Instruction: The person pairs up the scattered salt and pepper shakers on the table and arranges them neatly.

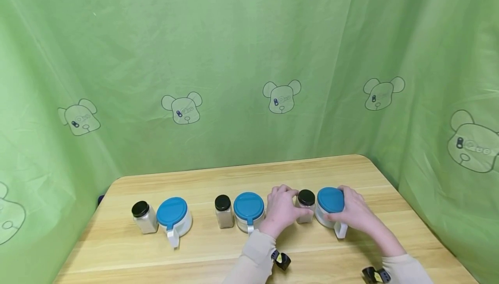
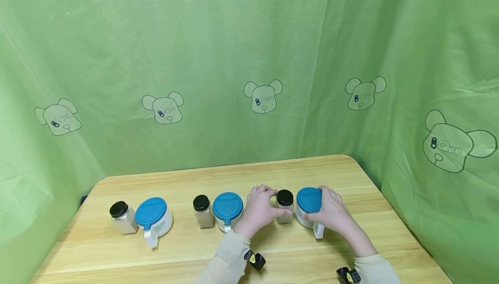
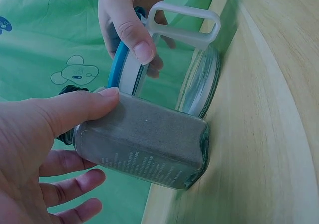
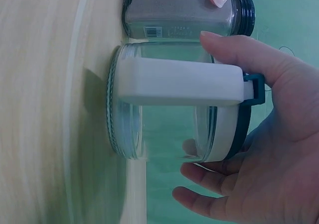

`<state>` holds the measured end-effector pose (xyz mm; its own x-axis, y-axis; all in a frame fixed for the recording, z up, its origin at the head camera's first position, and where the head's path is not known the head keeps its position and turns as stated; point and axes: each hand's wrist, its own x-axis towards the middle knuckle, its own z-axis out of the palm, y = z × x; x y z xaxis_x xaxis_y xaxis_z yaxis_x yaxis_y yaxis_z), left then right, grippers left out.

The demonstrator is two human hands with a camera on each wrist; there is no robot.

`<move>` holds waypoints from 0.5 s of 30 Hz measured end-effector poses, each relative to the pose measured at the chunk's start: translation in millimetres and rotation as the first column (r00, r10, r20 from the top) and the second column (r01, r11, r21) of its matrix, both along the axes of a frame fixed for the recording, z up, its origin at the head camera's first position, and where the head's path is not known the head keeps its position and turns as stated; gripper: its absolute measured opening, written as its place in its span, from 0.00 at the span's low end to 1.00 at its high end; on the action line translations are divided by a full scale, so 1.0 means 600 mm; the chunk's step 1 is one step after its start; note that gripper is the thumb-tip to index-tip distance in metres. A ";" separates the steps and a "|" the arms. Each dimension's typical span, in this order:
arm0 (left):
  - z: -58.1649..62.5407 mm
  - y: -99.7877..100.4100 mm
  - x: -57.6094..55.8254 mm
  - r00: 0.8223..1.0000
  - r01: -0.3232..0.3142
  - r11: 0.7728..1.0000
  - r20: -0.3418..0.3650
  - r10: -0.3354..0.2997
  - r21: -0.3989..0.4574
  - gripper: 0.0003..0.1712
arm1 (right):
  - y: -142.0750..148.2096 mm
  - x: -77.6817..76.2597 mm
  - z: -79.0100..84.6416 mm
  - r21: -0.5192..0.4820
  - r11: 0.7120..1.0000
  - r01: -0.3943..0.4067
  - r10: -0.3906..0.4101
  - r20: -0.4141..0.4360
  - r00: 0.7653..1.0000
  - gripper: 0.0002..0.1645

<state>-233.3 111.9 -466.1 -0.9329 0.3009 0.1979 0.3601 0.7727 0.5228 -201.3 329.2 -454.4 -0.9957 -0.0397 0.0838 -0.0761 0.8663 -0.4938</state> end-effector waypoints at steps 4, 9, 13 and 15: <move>0.000 0.002 0.001 1.000 -0.003 1.000 0.011 0.003 -0.005 0.36 | 0.001 0.000 0.000 0.003 1.000 -0.011 0.011 0.008 1.000 0.63; 0.000 0.002 0.001 1.000 -0.004 1.000 0.028 0.004 -0.001 0.36 | 0.002 0.000 0.002 0.002 1.000 -0.027 0.027 0.011 1.000 0.62; -0.001 0.002 0.000 1.000 0.001 1.000 0.032 -0.001 0.007 0.35 | 0.001 0.002 0.003 0.002 0.999 -0.039 0.039 0.013 0.999 0.63; -0.001 0.002 0.000 1.000 0.003 1.000 0.030 -0.003 0.002 0.35 | 0.001 0.002 0.003 0.004 0.999 -0.048 0.048 0.019 0.999 0.64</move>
<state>-233.1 113.0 -466.9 -0.9376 0.3031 0.1702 0.3462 0.7705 0.5352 -199.8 330.0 -452.5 -0.9941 -0.0875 0.0644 -0.1079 0.8643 -0.4913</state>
